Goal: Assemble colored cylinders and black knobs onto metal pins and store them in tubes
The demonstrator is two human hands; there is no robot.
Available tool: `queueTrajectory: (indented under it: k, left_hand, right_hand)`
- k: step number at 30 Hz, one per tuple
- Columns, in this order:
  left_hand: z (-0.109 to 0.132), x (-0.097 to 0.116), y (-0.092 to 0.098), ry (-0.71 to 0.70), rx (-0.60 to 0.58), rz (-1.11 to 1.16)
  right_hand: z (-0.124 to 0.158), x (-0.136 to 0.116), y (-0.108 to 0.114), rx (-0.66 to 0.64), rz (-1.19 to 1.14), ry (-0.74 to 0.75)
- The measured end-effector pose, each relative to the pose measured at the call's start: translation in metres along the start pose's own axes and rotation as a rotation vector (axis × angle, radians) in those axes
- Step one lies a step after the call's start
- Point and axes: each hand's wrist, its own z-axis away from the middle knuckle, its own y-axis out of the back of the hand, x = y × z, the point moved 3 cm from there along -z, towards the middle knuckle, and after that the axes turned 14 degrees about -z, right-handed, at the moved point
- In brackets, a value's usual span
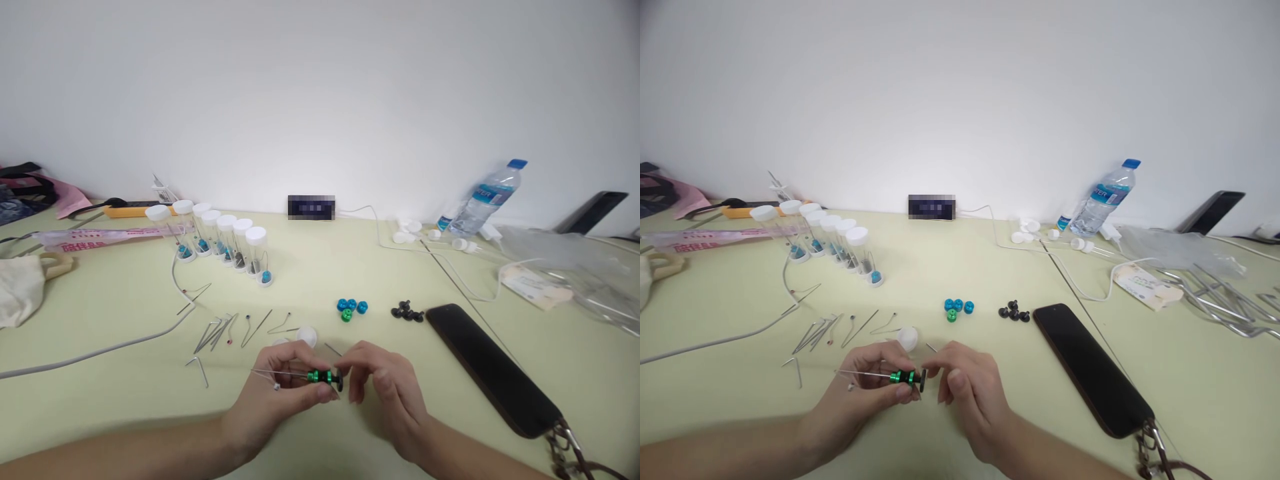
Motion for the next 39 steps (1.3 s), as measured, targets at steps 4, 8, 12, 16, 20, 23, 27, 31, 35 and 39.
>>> queueTrajectory:
  k: [4,8,12,16,20,23,27,31,35,39]
  left_hand:
    - [0.0009,0.0012,-0.0007,0.005,0.001,-0.01]
    - [0.0008,0.0002,-0.0003,-0.004,0.001,-0.012]
    - [-0.0004,-0.0007,0.0,-0.018,-0.009,-0.01]
    - [-0.0003,-0.0007,0.0004,-0.013,-0.002,-0.016]
    - [0.0002,-0.0004,0.0007,-0.021,0.003,-0.032]
    - [-0.0008,-0.0008,0.0005,-0.04,-0.008,-0.029]
    - [-0.0017,-0.0014,-0.0001,-0.034,-0.019,-0.027]
    - [-0.0005,-0.001,-0.0014,-0.046,-0.041,-0.008]
    - [-0.0006,-0.0022,-0.0013,-0.057,-0.031,0.005]
    - [-0.0014,-0.0044,-0.0011,-0.058,-0.037,0.008]
  right_hand:
    - [-0.0008,-0.0003,-0.0005,-0.01,0.004,0.003]
    - [-0.0003,-0.0003,-0.0002,0.01,0.018,-0.014]
    - [0.0006,-0.001,-0.0013,-0.015,0.019,0.0]
    - [0.0005,-0.0001,-0.0002,0.02,0.017,-0.017]
    - [-0.0005,0.0,-0.0006,-0.008,0.02,-0.008]
    - [-0.0003,0.0002,-0.0005,-0.012,0.052,-0.003]
    - [0.0003,0.0004,-0.0003,0.003,0.043,-0.006]
    - [0.0003,-0.0006,-0.0015,-0.034,0.058,0.006]
    - [0.0016,0.0004,0.0,-0.005,0.05,-0.019]
    - [0.0014,0.0012,-0.0016,-0.058,0.062,0.0]
